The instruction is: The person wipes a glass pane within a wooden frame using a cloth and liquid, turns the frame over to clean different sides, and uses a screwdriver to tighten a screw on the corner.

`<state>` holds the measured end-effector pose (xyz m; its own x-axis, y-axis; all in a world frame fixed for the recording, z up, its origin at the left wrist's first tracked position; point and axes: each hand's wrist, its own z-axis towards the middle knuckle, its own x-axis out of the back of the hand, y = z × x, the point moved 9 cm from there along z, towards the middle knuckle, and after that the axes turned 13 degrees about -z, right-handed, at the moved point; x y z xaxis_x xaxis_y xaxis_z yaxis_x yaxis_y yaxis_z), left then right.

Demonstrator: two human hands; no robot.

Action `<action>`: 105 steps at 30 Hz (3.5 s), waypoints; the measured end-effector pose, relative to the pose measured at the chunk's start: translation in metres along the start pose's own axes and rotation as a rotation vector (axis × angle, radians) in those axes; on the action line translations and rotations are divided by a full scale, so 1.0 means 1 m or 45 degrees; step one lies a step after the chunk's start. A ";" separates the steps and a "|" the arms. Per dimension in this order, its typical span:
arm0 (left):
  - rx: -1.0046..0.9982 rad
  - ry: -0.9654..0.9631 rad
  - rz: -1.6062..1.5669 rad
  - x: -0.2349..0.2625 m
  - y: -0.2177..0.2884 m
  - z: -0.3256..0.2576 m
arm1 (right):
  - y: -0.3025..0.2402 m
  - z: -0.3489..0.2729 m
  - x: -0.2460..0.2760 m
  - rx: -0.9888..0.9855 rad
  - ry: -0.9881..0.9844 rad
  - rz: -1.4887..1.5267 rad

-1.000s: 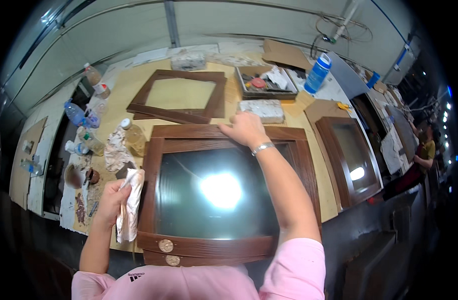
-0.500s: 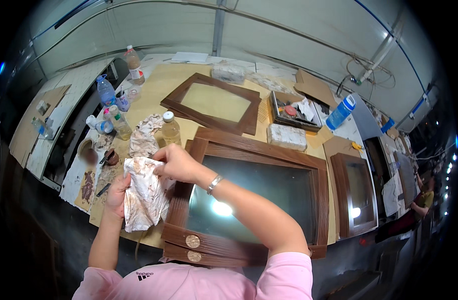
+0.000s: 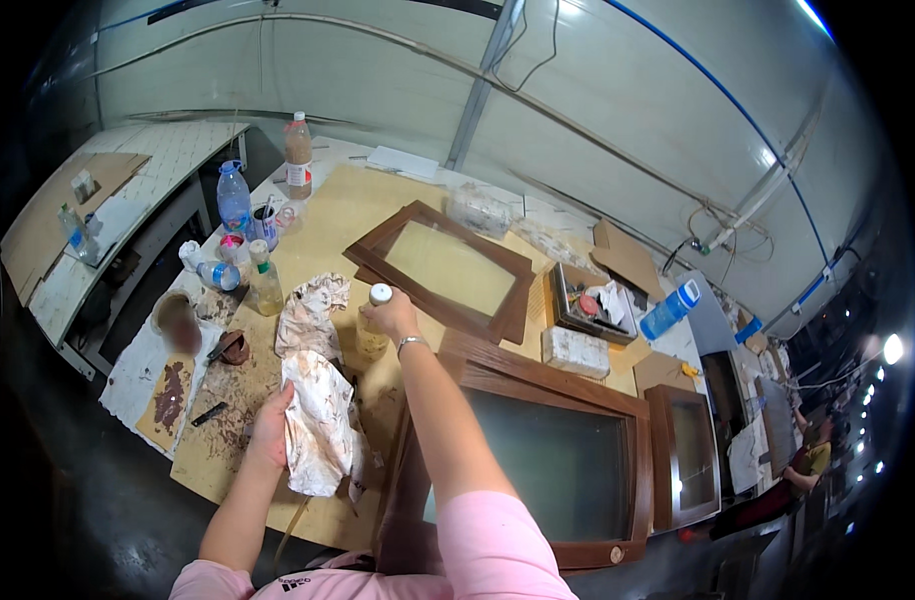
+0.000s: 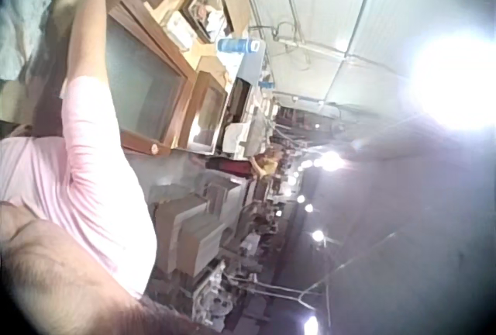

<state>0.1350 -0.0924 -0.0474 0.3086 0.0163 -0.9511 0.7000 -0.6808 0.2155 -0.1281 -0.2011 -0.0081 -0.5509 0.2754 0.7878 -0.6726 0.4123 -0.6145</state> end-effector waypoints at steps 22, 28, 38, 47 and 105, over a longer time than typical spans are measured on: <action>-0.007 0.210 -0.097 0.048 -0.004 0.026 | -0.142 -0.148 -0.037 1.601 0.220 -1.574; -0.006 0.179 -0.095 0.046 -0.005 0.022 | -0.146 -0.149 -0.038 1.587 0.314 -1.730; 0.035 0.164 -0.067 0.042 -0.011 0.016 | -0.143 -0.149 -0.029 1.545 0.233 -1.674; 0.044 0.117 -0.076 0.033 -0.011 0.008 | -0.141 -0.127 -0.025 1.345 0.174 -1.358; -1.182 -1.197 3.124 -0.210 -0.192 0.002 | 0.213 -0.137 0.234 -0.274 0.112 -0.722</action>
<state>-0.0658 0.0336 0.1104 0.4342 -0.0384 0.9000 -0.0841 0.9930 0.0830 -0.3330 0.0700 0.0514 -0.0874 0.0291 0.9957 -0.7293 0.6791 -0.0839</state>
